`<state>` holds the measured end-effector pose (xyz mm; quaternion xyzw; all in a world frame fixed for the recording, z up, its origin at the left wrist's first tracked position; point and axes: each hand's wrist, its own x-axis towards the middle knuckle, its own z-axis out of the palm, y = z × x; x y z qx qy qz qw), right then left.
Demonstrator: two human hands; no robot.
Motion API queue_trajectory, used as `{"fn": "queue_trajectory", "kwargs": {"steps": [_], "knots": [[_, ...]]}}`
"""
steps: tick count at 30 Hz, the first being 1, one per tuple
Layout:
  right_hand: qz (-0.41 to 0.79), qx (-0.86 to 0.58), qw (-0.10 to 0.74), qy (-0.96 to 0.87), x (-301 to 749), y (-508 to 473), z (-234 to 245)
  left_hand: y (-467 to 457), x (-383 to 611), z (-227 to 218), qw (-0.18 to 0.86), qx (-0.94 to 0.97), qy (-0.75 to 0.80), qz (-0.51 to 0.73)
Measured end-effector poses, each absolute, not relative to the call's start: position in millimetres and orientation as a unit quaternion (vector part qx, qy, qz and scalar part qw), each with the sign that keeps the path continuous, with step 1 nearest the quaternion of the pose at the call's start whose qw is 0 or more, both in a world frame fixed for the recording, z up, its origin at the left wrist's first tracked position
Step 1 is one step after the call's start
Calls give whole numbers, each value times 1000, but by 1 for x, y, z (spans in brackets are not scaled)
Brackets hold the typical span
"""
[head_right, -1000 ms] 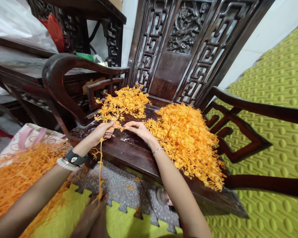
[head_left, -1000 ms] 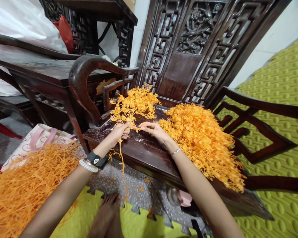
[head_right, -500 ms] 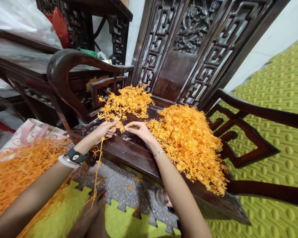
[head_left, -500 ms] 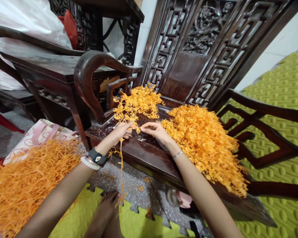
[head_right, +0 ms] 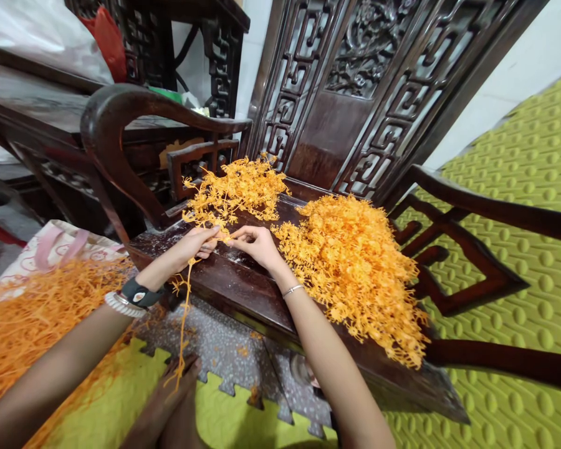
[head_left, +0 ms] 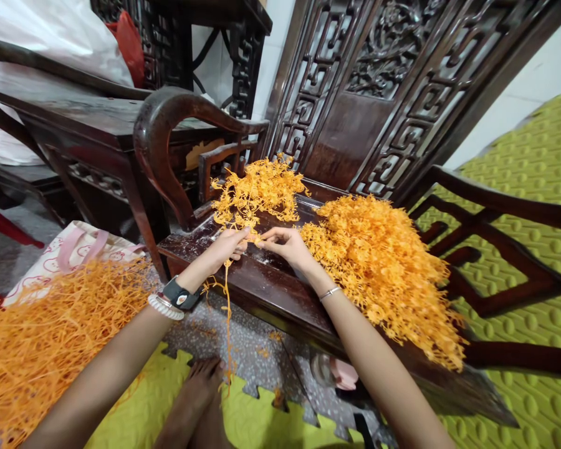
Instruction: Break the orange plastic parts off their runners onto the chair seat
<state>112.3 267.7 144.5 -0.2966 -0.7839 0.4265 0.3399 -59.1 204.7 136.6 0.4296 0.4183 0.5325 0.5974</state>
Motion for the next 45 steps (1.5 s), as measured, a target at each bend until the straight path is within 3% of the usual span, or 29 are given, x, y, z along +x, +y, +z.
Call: {"fn": "queue_trajectory", "kwargs": {"steps": [4,15,21,35,41,43,45], "knots": [[437,-297,340,-777,115,268,151,204,-58,138,589,425,425,540],[485,-268,230,-801,118,263,157,203,-60,133,573,433,413,560],[331,-289,284,-852,116,264,159,202,-59,132,555,419,410,590],[156,-368,580,-710,94,261,162,179,-30,135,464,415,407,668],[131,-469,670,-560,144,292,174,102,-3,135,327,416,495,690],[81,-506,660,-549,165,303,180,86,-7,137,342,404,509,679],[25,-547,568,-615,173,306,182,83,-14,140,385,361,478,703]]}}
